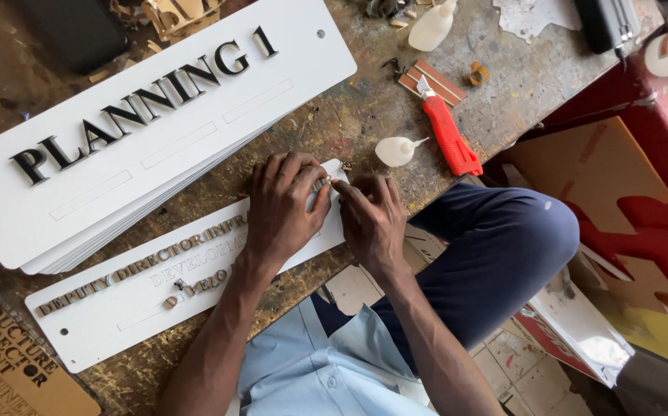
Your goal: Applying adhesive to small acrylic letters and precisely mounting them onto a plastic sign board at a workbench.
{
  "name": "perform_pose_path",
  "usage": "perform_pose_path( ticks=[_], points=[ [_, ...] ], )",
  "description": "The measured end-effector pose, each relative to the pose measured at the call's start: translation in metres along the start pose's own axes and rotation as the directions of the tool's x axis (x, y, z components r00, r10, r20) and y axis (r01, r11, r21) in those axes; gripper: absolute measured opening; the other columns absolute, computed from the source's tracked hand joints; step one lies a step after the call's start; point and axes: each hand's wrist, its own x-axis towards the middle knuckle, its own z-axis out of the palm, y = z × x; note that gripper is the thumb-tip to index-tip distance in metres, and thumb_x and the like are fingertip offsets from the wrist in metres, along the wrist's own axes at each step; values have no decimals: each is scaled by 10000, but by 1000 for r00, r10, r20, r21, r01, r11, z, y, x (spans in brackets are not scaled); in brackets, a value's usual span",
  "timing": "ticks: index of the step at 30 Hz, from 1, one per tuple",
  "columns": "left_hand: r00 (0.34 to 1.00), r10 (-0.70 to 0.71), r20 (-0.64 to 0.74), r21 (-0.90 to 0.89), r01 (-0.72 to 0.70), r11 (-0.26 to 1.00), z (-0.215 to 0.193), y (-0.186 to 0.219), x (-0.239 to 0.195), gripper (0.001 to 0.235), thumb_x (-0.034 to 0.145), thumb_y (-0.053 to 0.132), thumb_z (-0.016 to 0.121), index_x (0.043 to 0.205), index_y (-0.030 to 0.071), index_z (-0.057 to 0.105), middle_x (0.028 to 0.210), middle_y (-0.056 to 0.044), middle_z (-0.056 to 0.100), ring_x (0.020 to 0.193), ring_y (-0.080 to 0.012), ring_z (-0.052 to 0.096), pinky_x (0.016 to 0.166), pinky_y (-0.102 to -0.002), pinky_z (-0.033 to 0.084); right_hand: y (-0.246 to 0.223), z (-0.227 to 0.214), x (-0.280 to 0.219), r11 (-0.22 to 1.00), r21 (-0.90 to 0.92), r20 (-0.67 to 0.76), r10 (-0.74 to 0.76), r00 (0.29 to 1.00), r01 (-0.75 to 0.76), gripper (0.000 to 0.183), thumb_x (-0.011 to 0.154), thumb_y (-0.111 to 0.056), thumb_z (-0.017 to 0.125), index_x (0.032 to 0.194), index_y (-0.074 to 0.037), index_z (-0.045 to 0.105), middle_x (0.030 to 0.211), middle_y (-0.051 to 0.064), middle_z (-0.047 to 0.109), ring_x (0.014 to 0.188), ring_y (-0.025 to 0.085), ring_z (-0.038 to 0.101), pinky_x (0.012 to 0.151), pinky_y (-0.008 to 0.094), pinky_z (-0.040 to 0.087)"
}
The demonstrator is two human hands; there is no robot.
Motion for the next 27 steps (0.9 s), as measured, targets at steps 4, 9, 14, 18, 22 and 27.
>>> perform_pose_path(
  ticks=[4,9,14,18,22,27],
  points=[
    [1000,-8,15,-3,8,1000,-2,1,2,180,924,151,854,1084,168,771,1117,-29,677,1119,-302,718,874,-464,550,-2,-1,3,1000,23,19,3,1000,-3,306,1000,-25,739,1260,-164,821,1050,122,655,884,349,642,686,454,550],
    [999,-17,33,-23,18,1000,-4,1,2,162,942,145,840,1089,174,779,1130,-31,682,1128,-300,710,876,-454,539,1,2,1,1000,11,18,22,1000,-22,359,977,-9,763,1281,-191,825,1044,123,668,873,337,647,686,449,547],
    [999,-23,29,-31,24,999,-2,0,3,162,928,144,848,1072,174,780,1130,-22,693,1127,-297,708,897,-451,536,1,2,2,999,6,18,32,999,-32,348,988,-18,749,1278,-192,832,1051,121,666,871,342,643,696,448,547],
    [999,-32,36,-47,34,998,-7,2,4,159,940,139,846,1083,163,781,1143,-30,699,1139,-302,713,904,-450,537,1,2,2,999,13,20,40,999,-40,372,971,10,758,1278,-187,831,1059,127,672,875,352,654,701,459,554],
    [999,-22,28,-40,23,999,-8,3,4,155,951,142,843,1090,158,776,1142,-38,690,1145,-304,715,911,-451,539,-1,0,4,998,32,22,50,999,-51,378,981,3,751,1298,-187,829,1063,123,674,885,350,653,718,458,560],
    [998,-32,46,-62,35,997,-7,2,1,194,951,165,849,1128,153,770,1159,-52,696,1154,-311,721,951,-459,540,-1,5,2,998,9,-18,58,998,-58,290,1033,-29,753,1275,-168,831,1035,119,684,858,332,654,695,432,569]
  ],
)
